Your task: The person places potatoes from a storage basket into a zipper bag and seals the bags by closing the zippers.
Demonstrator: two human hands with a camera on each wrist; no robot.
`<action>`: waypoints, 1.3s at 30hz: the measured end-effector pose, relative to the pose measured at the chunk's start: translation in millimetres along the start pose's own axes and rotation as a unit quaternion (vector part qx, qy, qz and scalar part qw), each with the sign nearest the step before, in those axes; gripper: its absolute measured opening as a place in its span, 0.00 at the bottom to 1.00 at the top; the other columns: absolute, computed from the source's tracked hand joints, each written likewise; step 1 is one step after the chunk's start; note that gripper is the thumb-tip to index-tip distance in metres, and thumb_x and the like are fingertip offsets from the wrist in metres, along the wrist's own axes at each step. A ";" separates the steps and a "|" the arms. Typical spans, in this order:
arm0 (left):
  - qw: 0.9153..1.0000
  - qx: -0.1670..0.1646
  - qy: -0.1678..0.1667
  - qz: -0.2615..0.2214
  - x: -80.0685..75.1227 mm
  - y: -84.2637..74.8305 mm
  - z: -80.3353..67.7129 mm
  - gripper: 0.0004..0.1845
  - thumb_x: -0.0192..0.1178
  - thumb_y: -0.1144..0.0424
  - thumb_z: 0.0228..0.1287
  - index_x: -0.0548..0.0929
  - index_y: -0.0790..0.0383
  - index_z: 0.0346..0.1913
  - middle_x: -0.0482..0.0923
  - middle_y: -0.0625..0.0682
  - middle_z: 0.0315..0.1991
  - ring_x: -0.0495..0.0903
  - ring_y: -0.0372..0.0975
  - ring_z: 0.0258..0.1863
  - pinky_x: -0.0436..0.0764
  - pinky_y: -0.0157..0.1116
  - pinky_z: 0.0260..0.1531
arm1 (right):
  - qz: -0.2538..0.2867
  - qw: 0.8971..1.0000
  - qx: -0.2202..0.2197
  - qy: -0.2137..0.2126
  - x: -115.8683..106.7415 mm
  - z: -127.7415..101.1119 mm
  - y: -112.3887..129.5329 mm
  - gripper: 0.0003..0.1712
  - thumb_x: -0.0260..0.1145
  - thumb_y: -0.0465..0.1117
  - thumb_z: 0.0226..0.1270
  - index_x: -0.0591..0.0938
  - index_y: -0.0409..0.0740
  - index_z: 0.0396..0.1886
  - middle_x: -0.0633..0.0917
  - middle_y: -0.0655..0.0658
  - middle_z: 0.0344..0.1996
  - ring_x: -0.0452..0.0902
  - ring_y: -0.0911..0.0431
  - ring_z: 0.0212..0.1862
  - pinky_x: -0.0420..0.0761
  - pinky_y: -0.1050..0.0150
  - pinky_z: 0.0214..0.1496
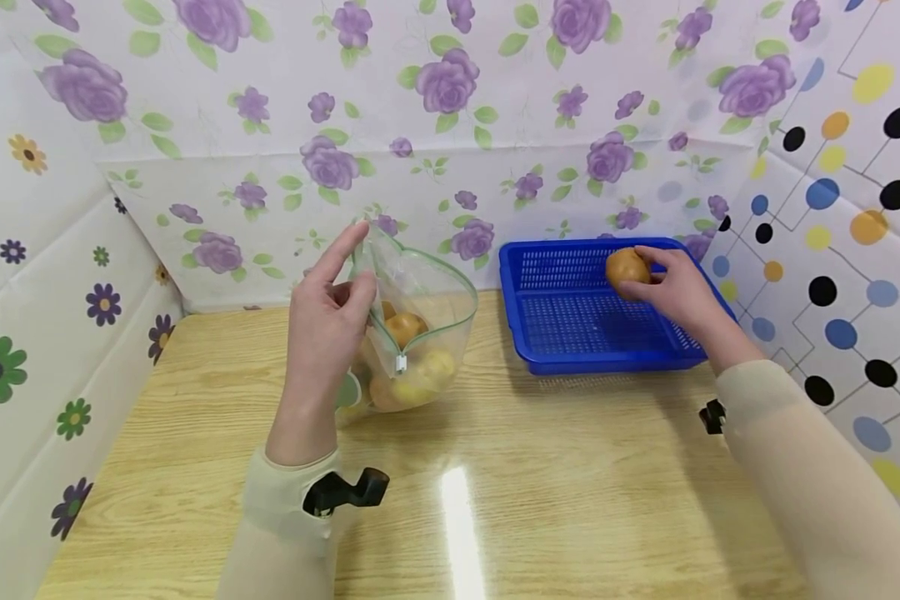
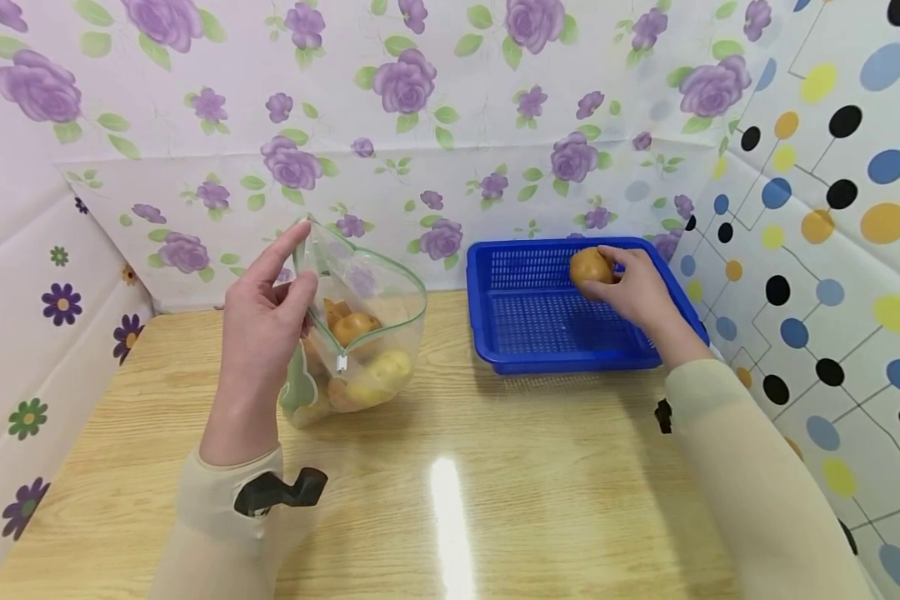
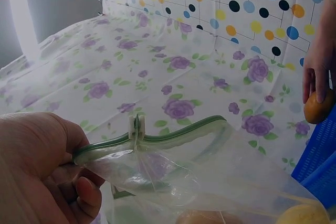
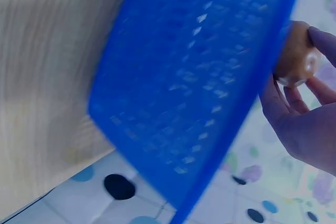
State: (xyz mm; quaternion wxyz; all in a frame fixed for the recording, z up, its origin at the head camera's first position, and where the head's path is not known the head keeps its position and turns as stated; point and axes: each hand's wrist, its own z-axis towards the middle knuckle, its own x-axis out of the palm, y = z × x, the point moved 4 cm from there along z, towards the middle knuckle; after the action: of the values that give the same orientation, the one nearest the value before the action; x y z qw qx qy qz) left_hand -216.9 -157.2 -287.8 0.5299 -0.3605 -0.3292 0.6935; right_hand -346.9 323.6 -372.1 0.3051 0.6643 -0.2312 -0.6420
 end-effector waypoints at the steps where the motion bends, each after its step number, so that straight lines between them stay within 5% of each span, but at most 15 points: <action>1: 1.000 0.000 0.000 0.001 0.2 0.0 0.1 0.31 0.55 0.71 0.80 0.80 0.42 0.79 0.76 0.37 0.75 0.57 0.35 0.12 0.62 0.30 0.12 | 0.003 1.000 -0.001 0.000 0.1 -1.9 5.5 0.52 0.73 0.54 0.80 0.57 0.44 0.92 0.54 0.26 0.84 0.67 0.25 0.77 0.78 0.31 0.69; 14: 1.000 -0.004 -0.003 -0.001 -0.9 -0.7 -1.4 0.31 0.55 0.71 0.80 0.80 0.45 0.79 0.77 0.42 0.74 0.57 0.35 0.13 0.62 0.30 0.12 | 0.032 0.998 -0.055 0.008 14.6 -25.3 92.8 0.49 0.75 0.59 0.76 0.65 0.59 0.90 0.64 0.35 0.81 0.69 0.36 0.79 0.81 0.35 0.67; 39: 1.000 -0.003 0.001 -0.003 2.6 0.5 -0.8 0.31 0.56 0.71 0.80 0.81 0.42 0.78 0.77 0.37 0.75 0.58 0.34 0.13 0.62 0.29 0.12 | 0.115 0.968 -0.214 0.060 72.5 -53.4 225.1 0.39 0.77 0.44 0.76 0.75 0.56 0.84 0.72 0.47 0.74 0.77 0.49 0.71 0.84 0.52 0.67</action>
State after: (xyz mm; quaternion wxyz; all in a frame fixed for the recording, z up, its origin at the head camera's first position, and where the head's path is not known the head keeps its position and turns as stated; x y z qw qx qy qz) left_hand -216.9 -154.7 -289.0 0.5310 -0.3617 -0.3321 0.6906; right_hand -269.8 119.6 -266.2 0.5251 0.5899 -0.1448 -0.5961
